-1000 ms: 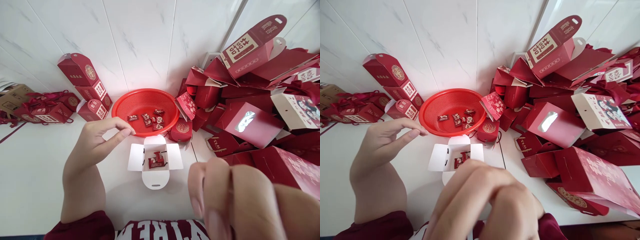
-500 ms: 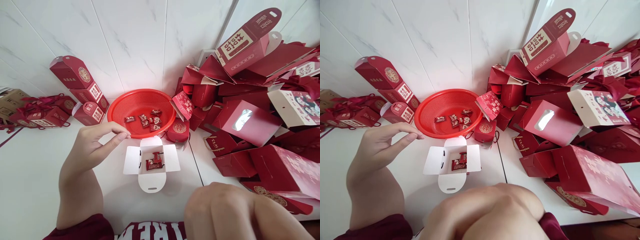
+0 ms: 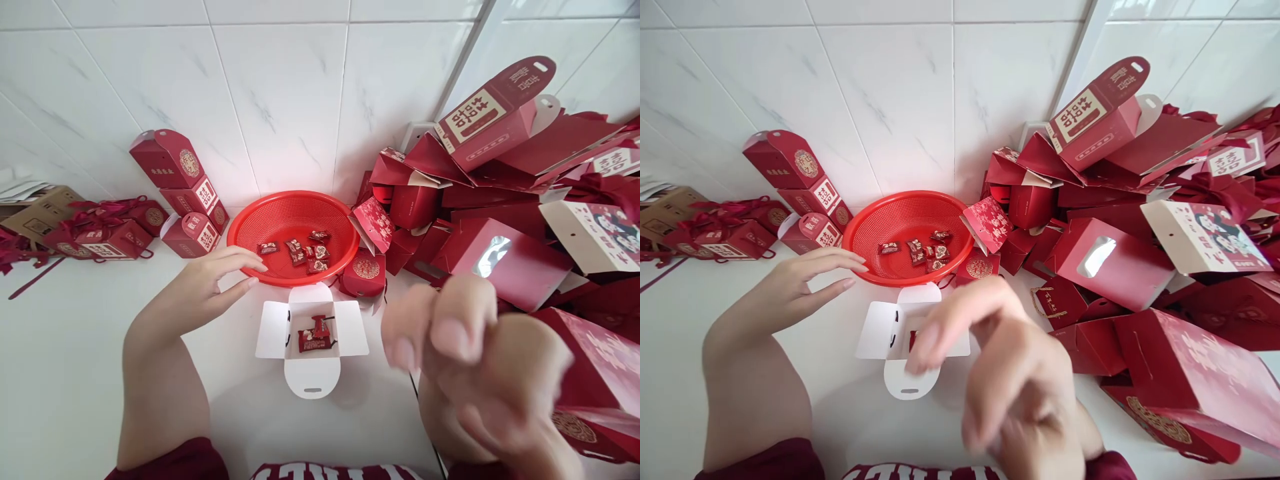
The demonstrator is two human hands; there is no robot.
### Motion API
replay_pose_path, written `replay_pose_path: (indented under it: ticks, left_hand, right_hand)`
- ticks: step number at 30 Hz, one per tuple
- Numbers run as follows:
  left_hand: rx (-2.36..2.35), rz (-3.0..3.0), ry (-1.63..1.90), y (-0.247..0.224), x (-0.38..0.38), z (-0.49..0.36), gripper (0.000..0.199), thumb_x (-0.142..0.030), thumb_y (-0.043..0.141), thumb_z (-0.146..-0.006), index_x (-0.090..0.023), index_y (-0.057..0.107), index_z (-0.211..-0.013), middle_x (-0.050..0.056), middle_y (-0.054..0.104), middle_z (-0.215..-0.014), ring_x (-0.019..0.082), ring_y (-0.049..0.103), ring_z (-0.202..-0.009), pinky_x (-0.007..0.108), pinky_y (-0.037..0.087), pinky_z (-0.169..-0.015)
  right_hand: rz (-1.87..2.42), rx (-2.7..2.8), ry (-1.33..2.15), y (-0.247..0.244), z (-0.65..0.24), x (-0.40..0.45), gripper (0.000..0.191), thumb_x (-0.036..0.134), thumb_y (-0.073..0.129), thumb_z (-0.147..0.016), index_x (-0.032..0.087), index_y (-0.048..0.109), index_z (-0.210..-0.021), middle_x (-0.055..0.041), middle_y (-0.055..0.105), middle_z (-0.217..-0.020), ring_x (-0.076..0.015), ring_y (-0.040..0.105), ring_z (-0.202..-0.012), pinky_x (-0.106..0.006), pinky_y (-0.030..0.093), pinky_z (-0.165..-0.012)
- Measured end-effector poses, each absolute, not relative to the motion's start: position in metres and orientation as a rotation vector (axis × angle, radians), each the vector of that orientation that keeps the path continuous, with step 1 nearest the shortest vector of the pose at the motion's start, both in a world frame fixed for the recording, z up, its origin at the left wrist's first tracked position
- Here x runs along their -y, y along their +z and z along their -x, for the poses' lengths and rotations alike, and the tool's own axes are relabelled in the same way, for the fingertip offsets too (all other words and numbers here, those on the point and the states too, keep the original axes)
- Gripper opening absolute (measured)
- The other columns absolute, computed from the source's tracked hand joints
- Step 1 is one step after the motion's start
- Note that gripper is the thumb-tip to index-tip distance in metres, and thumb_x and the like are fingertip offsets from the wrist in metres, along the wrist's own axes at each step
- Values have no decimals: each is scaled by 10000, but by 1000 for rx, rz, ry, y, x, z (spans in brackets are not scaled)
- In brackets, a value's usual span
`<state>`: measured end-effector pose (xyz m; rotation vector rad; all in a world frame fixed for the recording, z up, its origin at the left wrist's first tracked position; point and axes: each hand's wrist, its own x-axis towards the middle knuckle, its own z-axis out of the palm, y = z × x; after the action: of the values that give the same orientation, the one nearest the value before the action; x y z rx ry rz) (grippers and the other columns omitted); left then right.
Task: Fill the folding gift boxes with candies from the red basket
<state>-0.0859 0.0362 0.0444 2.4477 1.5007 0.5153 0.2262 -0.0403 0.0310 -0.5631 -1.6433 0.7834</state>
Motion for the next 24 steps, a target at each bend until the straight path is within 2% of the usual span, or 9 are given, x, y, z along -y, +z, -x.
replay_pose_path:
  ticks: [2,6,9,12,16,20,24]
  left_hand:
    - [-1556,-2419,368,35,-45,95,318,-387,497,-935,-299,687,-1174,3,644,-1314,239,551,-1262,347,436,-1069]
    - [-1767,-2254,169,18,-56,102,438,-346,413,-940,-264,617,-1319,41,589,-1398,270,518,-1310,426,397,-1117]
    - [-1860,-2141,166,13,-56,99,462,-390,428,-933,-229,599,-1331,74,565,-1423,284,531,-1304,408,435,-1074]
    - [-1939,-2061,210,10,-55,96,468,-465,498,-895,-235,614,-1285,87,574,-1414,322,496,-1343,393,477,-1006]
    - [-1958,-1989,162,7,-56,100,479,-437,507,-897,-220,571,-1320,114,612,-1366,320,570,-1269,394,469,-1003]
    - [-1945,-1978,178,3,-56,108,467,-334,431,-940,-209,522,-1381,119,572,-1421,290,555,-1291,389,441,-1042]
    - [-1939,-1966,197,0,-56,113,494,-344,426,-946,-213,489,-1418,120,501,-1491,293,485,-1362,391,411,-1077]
  right_hand:
    - [434,1533,825,28,-217,24,143,377,577,-900,289,552,-790,-40,609,-1045,-210,630,-771,-423,563,-670]
    - [405,1453,1051,15,-189,-32,38,248,605,-854,247,574,-876,-46,572,-1227,-186,650,-899,-362,547,-724]
    - [520,1364,1188,8,-154,-81,84,207,573,-818,221,544,-896,-42,592,-1222,-162,649,-929,-285,520,-695]
    - [790,1437,1228,7,-111,-126,154,217,455,-840,211,519,-979,-55,610,-1215,-163,657,-956,-260,522,-689]
    - [1105,2178,865,-2,-57,-173,307,230,390,-967,201,512,-1247,-63,608,-1275,-170,607,-1102,-278,517,-877]
    - [1284,2510,843,-33,-20,-197,257,268,584,-960,152,600,-1189,-92,638,-1203,-210,636,-1031,-363,543,-881]
    - [1421,2794,752,-65,-2,-205,327,348,621,-962,159,595,-1227,-88,621,-1213,-216,643,-1023,-423,565,-864]
